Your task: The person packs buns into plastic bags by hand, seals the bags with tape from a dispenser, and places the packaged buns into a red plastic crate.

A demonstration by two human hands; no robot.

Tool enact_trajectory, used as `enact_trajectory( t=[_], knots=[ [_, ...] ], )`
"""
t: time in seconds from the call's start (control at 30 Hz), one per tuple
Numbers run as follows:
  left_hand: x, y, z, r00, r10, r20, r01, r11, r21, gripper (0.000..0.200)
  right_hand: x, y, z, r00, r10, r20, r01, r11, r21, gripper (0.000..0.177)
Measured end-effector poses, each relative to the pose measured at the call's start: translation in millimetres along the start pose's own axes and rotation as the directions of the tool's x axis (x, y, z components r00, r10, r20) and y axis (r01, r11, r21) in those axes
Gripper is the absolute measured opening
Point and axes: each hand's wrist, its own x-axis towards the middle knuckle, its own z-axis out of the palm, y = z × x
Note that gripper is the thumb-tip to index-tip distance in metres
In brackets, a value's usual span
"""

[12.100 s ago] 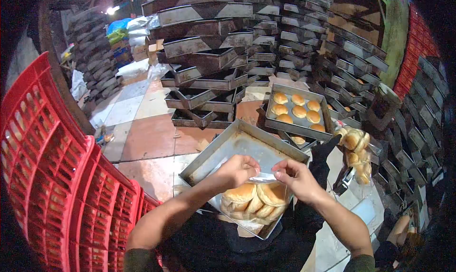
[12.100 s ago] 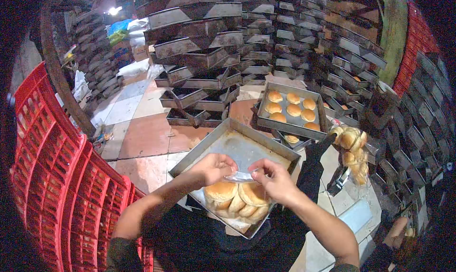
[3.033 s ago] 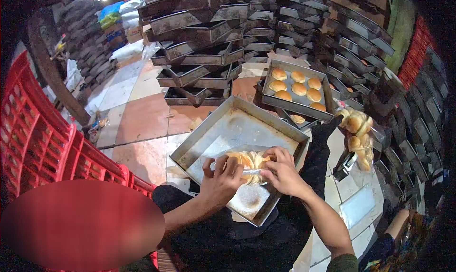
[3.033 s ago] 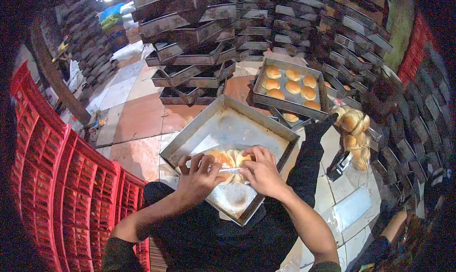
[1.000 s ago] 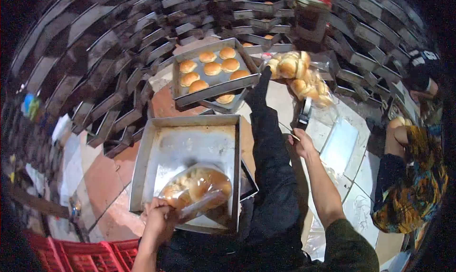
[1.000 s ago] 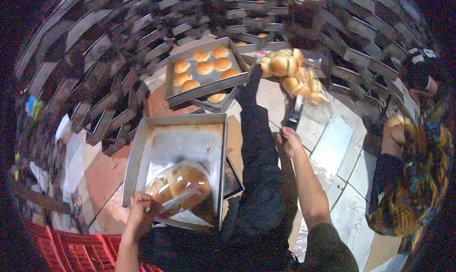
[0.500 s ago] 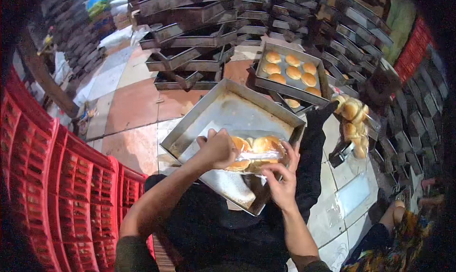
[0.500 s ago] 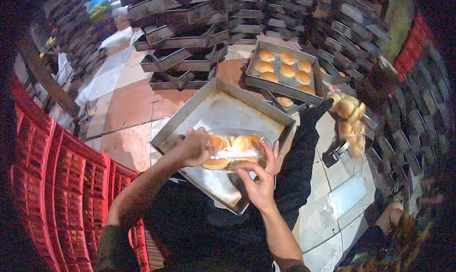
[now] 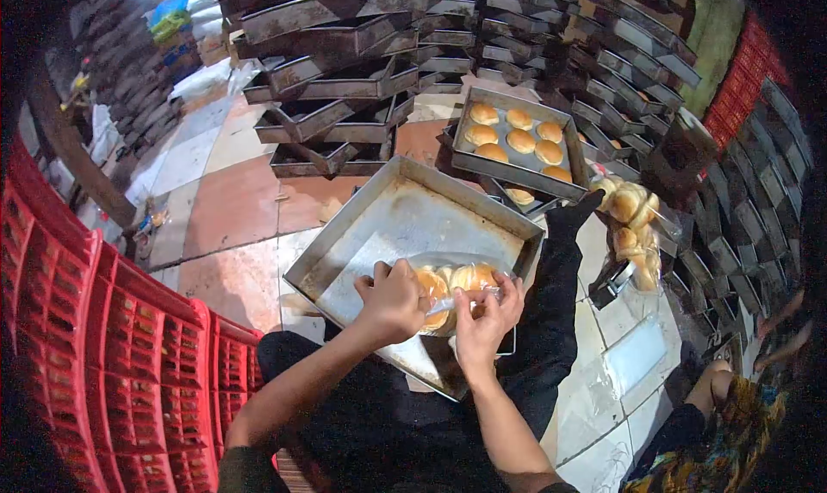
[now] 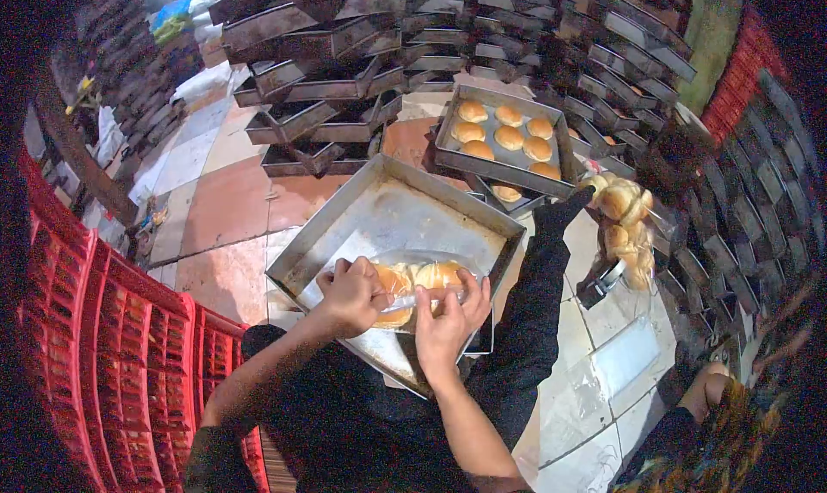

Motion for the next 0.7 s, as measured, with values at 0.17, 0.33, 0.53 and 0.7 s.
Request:
enact_trajectory(
  t=[0.17,0.33,0.53,0.7],
  knots=[
    [-4.0,7.5,-3.9,0.999,0.032,0.025,-0.034,0.995,0.096,0.024,13.8,-17.8,-4.6,0.998,0.002,0.064,0.010,0.982,-0.190,0.030],
    [-6.8,3.5,7.9,0.997,0.079,-0.019,-0.074,0.982,0.176,0.027,52.7,-19.8,-5.7,0.981,-0.013,0.195,0.084,0.929,-0.360,0.052],
    [4.6,-4.4,1.4,0.999,0.049,-0.011,-0.049,0.999,-0.011,0.017,0.0,22.2,-19.8,0.993,-0.084,0.087,0.096,0.985,-0.145,0.070],
    [8.9,-7.5,-1.9,1.000,0.006,0.000,-0.006,0.999,-0.046,0.019,-27.8,81.6,-44.6,0.987,0.009,0.162,0.046,0.943,-0.330,0.088]
  ],
)
